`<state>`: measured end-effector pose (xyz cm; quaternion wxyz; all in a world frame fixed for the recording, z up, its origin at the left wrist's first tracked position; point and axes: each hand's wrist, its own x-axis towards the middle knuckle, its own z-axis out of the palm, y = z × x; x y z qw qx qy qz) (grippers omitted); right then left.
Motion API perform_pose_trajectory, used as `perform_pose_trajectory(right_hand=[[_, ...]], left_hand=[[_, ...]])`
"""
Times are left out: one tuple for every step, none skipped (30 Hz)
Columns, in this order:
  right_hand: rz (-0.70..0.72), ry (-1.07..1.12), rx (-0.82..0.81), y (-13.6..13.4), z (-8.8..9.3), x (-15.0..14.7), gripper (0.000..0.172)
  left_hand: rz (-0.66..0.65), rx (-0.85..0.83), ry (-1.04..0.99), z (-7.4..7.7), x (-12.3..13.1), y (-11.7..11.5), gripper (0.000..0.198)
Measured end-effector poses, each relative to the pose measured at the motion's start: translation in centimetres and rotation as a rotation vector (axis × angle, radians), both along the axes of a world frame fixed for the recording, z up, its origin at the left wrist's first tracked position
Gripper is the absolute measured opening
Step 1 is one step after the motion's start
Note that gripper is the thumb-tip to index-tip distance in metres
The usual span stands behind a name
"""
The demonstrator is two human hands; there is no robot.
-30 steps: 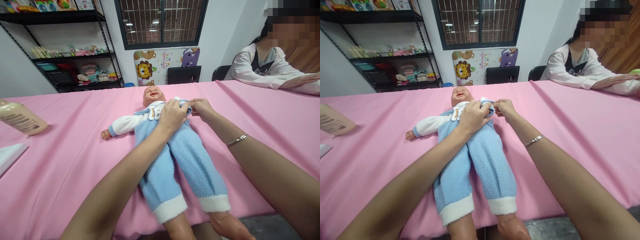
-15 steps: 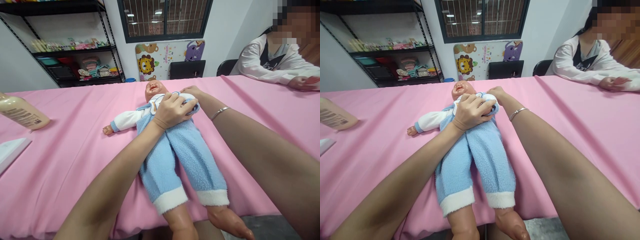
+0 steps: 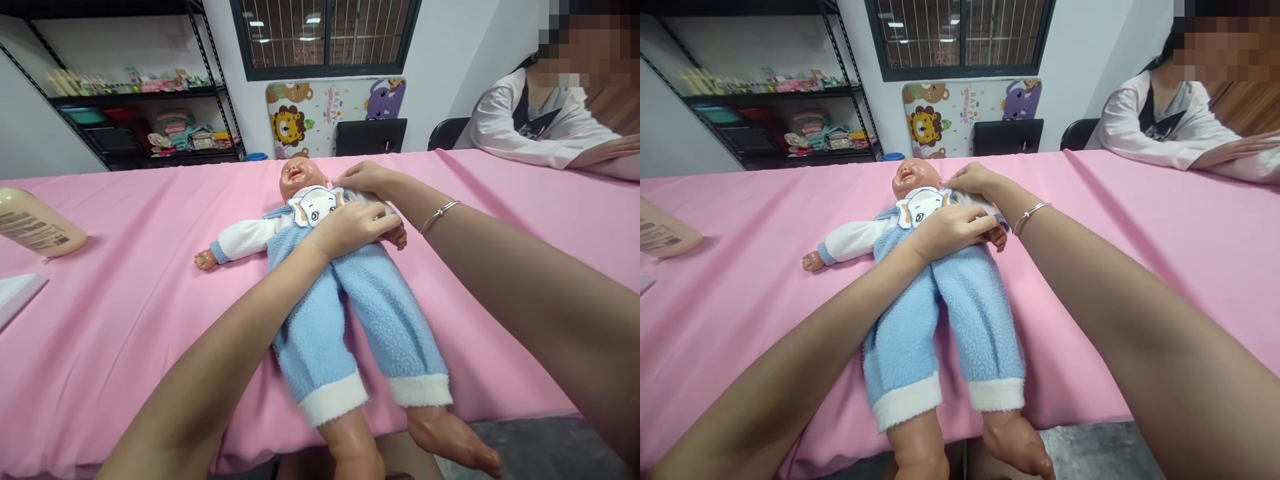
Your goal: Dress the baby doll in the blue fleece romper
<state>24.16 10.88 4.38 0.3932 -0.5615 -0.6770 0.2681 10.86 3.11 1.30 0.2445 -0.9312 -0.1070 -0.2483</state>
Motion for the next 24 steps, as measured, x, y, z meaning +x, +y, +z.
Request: perform_pose_trajectory(right_hand=[[-0.006, -0.052, -0.024, -0.4, 0.1, -0.3, 0.017], [-0.007, -0.1, -0.044, -0.7, 0.2, -0.6, 0.017], [0.001, -0.137, -0.057, -1.1, 0.2, -0.9, 0.017], [0.017, -0.155, -0.06, -1.3, 0.2, -1.1, 0.017], [0.037, -0.151, -0.053, -1.6, 0.1, -1.2, 0.016], [0.054, -0.138, -0.041, -1.7, -0.1, -1.4, 0.015], [0.062, -0.122, -0.028, -1.9, -0.4, -1.4, 0.014], [0.062, -0.108, -0.012, -2.0, -0.7, -1.5, 0.014], [0.057, -0.095, 0.001, -2.0, -1.0, -1.5, 0.015], [0.05, -0.086, 0.01, -2.1, -1.3, -1.5, 0.017], [0.045, -0.085, 0.015, -2.1, -1.7, -1.5, 0.019], [0.039, -0.09, 0.023, -2.2, -1.9, -1.5, 0.02], [0.032, -0.101, 0.038, -2.2, -2.2, -1.5, 0.021], [0.029, -0.117, 0.057, -2.3, -2.3, -1.6, 0.022], [0.03, -0.131, 0.072, -2.5, -2.4, -1.6, 0.022], [0.039, -0.141, 0.079, -2.8, -2.4, -1.5, 0.021], [0.057, -0.144, 0.076, -3.0, -2.3, -1.4, 0.021], [0.082, -0.142, 0.06, -3.3, -2.1, -1.1, 0.02], [0.123, -0.136, 0.032, -3.5, -1.9, -0.7, 0.018], [0.174, -0.129, -0.003, -3.7, -1.7, -0.2, 0.018], [0.225, -0.129, -0.04, -3.8, -1.5, 0.3, 0.02], [0.267, -0.142, -0.074, -3.8, -1.4, 0.9, 0.026], [0.292, -0.171, -0.098, -3.8, -1.4, 1.5, 0.034], [0.298, -0.213, -0.11, -3.6, -1.4, 1.9, 0.042]], left_hand=[[0.003, -0.025, 0.015, 0.1, 0.0, -0.1, 0.021], [0.013, -0.05, 0.027, 0.1, 0.1, -0.2, 0.019], [0.028, -0.074, 0.038, 0.2, 0.1, -0.2, 0.017], [0.044, -0.1, 0.055, 0.2, 0.2, -0.2, 0.015], [0.059, -0.125, 0.075, 0.2, 0.3, -0.1, 0.014], [0.072, -0.147, 0.099, 0.2, 0.4, -0.1, 0.013], [0.079, -0.167, 0.124, 0.2, 0.5, 0.0, 0.013], [0.082, -0.183, 0.145, 0.1, 0.6, 0.1, 0.013], [0.084, -0.198, 0.159, 0.1, 0.7, 0.1, 0.013], [0.087, -0.211, 0.164, 0.1, 0.8, 0.1, 0.014], [0.093, -0.224, 0.164, 0.1, 0.9, 0.1, 0.014], [0.102, -0.238, 0.161, 0.1, 1.0, 0.0, 0.014], [0.113, -0.252, 0.161, 0.2, 1.0, -0.1, 0.014], [0.126, -0.263, 0.163, 0.2, 1.0, -0.2, 0.015], [0.138, -0.269, 0.163, 0.3, 1.0, -0.3, 0.016], [0.147, -0.273, 0.156, 0.4, 1.0, -0.4, 0.018], [0.155, -0.276, 0.138, 0.4, 0.8, -0.4, 0.019], [0.165, -0.28, 0.107, 0.6, 0.4, -0.4, 0.02], [0.174, -0.288, 0.068, 0.7, -0.1, -0.3, 0.02], [0.182, -0.304, 0.023, 0.9, -1.0, -0.2, 0.019], [0.187, -0.325, -0.022, 1.0, -2.0, 0.0, 0.02], [0.201, -0.349, -0.073, 1.1, -3.3, 0.1, 0.02], [0.223, -0.374, -0.133, 1.2, -4.9, 0.3, 0.021], [0.257, -0.397, -0.195, 1.1, -6.6, 0.4, 0.022]])
